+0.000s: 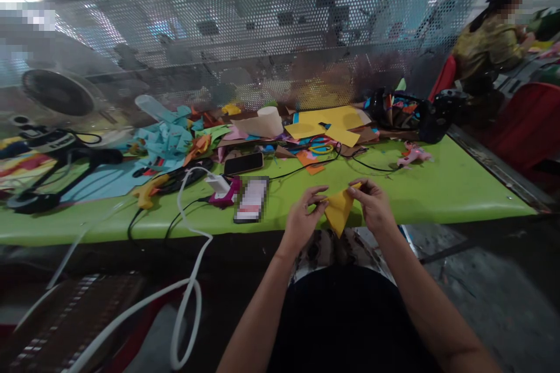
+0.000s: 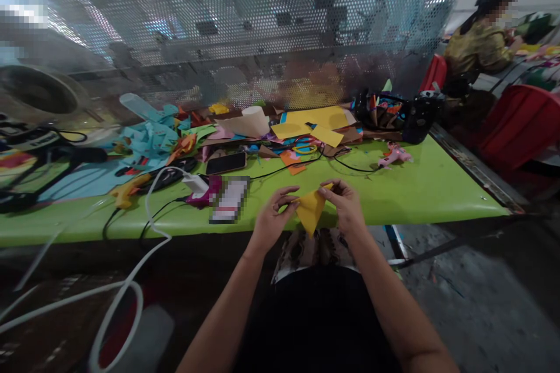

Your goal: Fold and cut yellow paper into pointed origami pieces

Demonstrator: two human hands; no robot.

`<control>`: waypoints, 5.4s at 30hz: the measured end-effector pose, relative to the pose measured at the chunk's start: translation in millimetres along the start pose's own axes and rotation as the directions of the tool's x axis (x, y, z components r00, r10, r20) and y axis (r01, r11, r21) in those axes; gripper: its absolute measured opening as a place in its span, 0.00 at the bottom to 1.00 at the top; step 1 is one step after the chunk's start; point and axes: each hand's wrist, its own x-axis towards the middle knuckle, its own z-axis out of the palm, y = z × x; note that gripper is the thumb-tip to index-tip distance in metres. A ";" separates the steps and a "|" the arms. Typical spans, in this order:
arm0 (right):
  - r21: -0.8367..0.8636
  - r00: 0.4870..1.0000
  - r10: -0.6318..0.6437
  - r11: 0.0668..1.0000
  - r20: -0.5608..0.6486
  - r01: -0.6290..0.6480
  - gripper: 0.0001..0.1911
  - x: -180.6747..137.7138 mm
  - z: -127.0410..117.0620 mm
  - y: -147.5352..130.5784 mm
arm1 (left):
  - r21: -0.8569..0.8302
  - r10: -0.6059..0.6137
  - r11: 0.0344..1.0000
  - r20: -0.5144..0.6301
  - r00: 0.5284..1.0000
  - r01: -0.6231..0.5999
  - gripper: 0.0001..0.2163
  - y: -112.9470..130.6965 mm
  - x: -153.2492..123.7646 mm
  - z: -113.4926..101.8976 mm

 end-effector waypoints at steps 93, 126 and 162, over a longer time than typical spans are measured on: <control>-0.372 0.950 0.175 0.926 0.259 -0.069 0.21 -7.2 -2.8 2.2 | -0.088 -0.182 0.982 -0.167 0.969 0.169 0.15 -1.5 9.2 17.4; -0.425 0.968 0.102 0.905 0.228 0.005 0.19 -3.4 -6.9 2.7 | -0.153 -0.217 0.972 -0.290 0.932 0.179 0.15 -12.9 15.8 18.0; -0.401 0.941 0.186 0.914 0.283 -0.060 0.18 132.1 0.5 -11.7 | 0.185 0.021 0.982 0.134 0.991 -0.046 0.13 -36.7 141.6 15.1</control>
